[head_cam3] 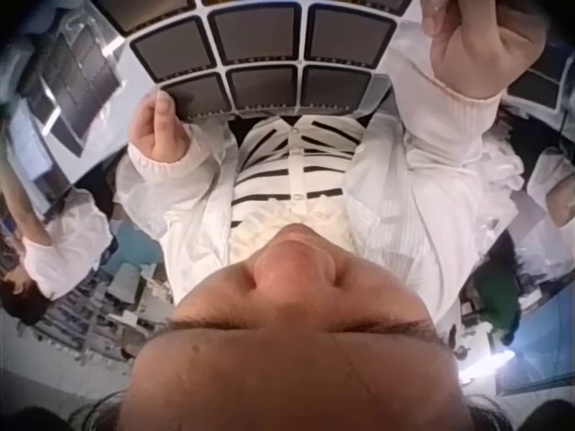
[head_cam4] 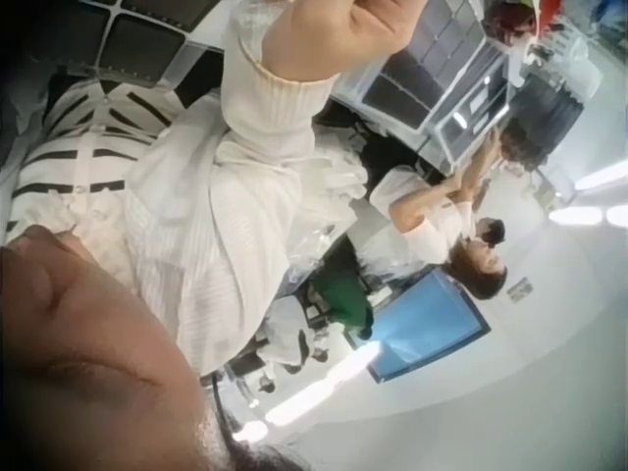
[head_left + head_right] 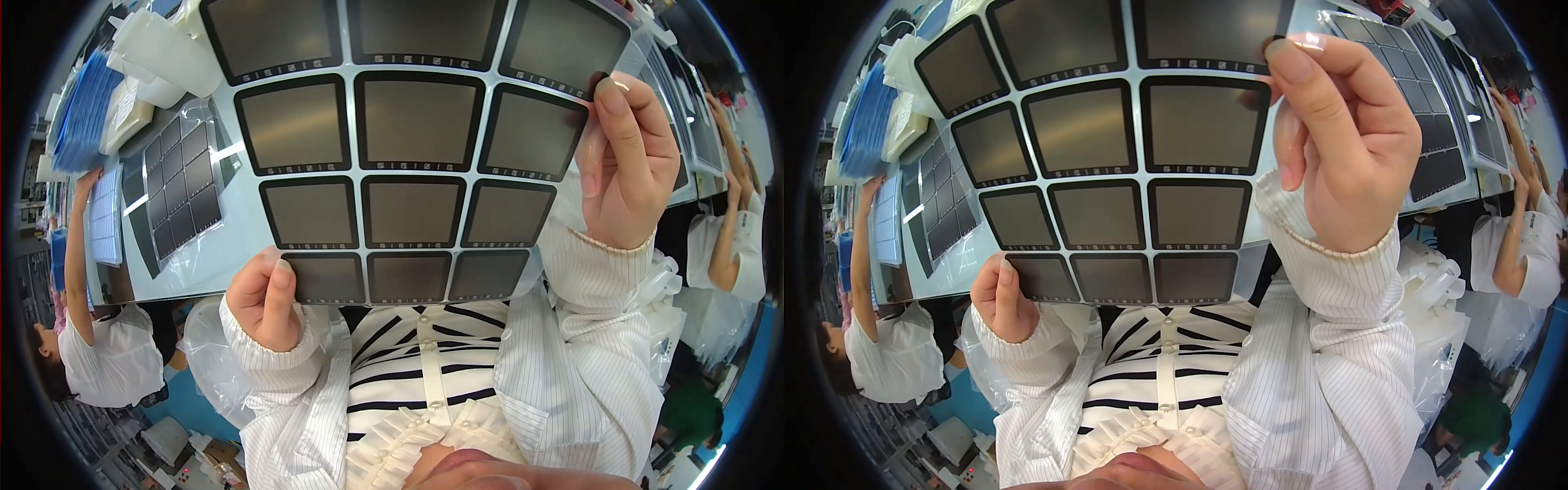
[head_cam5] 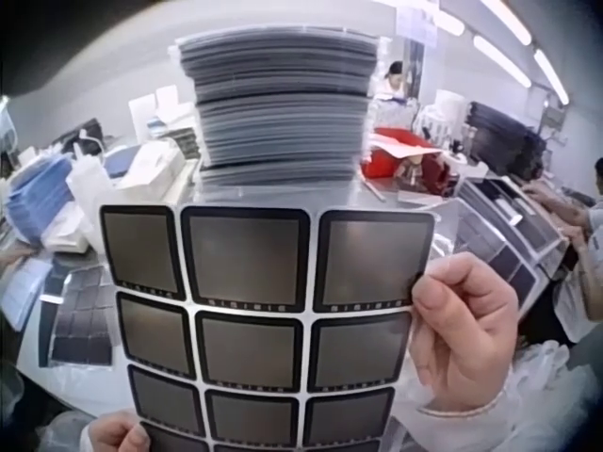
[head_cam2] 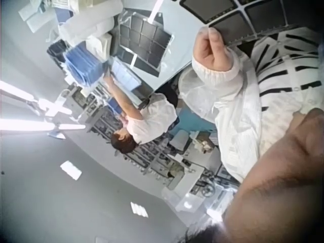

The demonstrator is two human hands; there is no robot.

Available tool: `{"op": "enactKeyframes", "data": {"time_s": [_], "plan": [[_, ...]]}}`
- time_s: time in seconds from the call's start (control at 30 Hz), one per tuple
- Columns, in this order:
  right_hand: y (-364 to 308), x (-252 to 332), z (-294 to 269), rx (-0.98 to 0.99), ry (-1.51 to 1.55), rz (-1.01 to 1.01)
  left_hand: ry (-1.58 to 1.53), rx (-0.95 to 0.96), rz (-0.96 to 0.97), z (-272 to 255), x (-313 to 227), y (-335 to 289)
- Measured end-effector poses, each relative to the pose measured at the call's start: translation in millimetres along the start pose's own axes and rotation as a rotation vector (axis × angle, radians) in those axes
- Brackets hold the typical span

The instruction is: Cleaning and inspecting grid-patterned film sheets at a workstation using a liquid and a cloth.

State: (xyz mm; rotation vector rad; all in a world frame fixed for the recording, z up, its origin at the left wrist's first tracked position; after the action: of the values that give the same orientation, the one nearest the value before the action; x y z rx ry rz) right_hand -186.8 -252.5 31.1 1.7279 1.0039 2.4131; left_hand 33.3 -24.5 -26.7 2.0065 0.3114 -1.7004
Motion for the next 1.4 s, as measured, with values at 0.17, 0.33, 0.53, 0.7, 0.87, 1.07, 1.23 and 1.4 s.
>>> {"op": "enactKeyframes", "data": {"time_s": [0.17,0.33,0.53,0.7,0.87,1.07,1.23,1.4], "plan": [[1.8,-1.7,3.0,0.044,-0.008,-0.04,-0.004,-0.092,0.011,5.6,-4.2,2.3],[4.1,1.1,11.0,0.071,0.07,-0.022,-0.012,-0.139,0.014,3.9,-5.4,2.5],[5.8,1.2,18.8,0.046,0.059,-0.03,-0.034,-0.137,0.03,-2.6,0.0,1.8],[11.9,-1.9,19.5,0.137,0.061,-0.041,-0.032,-0.172,0.037,-4.7,1.1,1.8],[17.0,4.4,32.2,0.204,0.087,-0.071,-0.035,-0.167,0.017,-16.1,5.0,-2.1],[22.4,15.7,64.1,-0.276,0.168,0.218,-0.063,-0.138,0.051,-17.2,9.8,-1.7],[42.1,22.3,63.1,-0.141,0.102,0.127,-0.167,-0.146,0.096,-15.6,8.5,0.2],[55.8,24.6,60.9,-0.07,0.077,-0.006,-0.105,-0.215,0.1,-10.6,9.1,0.3]]}}
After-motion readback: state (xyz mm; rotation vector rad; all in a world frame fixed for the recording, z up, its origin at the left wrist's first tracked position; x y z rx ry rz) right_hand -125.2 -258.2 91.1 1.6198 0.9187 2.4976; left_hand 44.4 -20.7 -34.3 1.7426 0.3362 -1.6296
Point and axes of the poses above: each hand's wrist, its own y-axis towards the middle knuckle, its own z-axis out of the palm, x = y × z, the point moved 1 cm from there along y, towards the middle knuckle, and after that the axes turned 3 degrees about y, right-handed, at the moved point
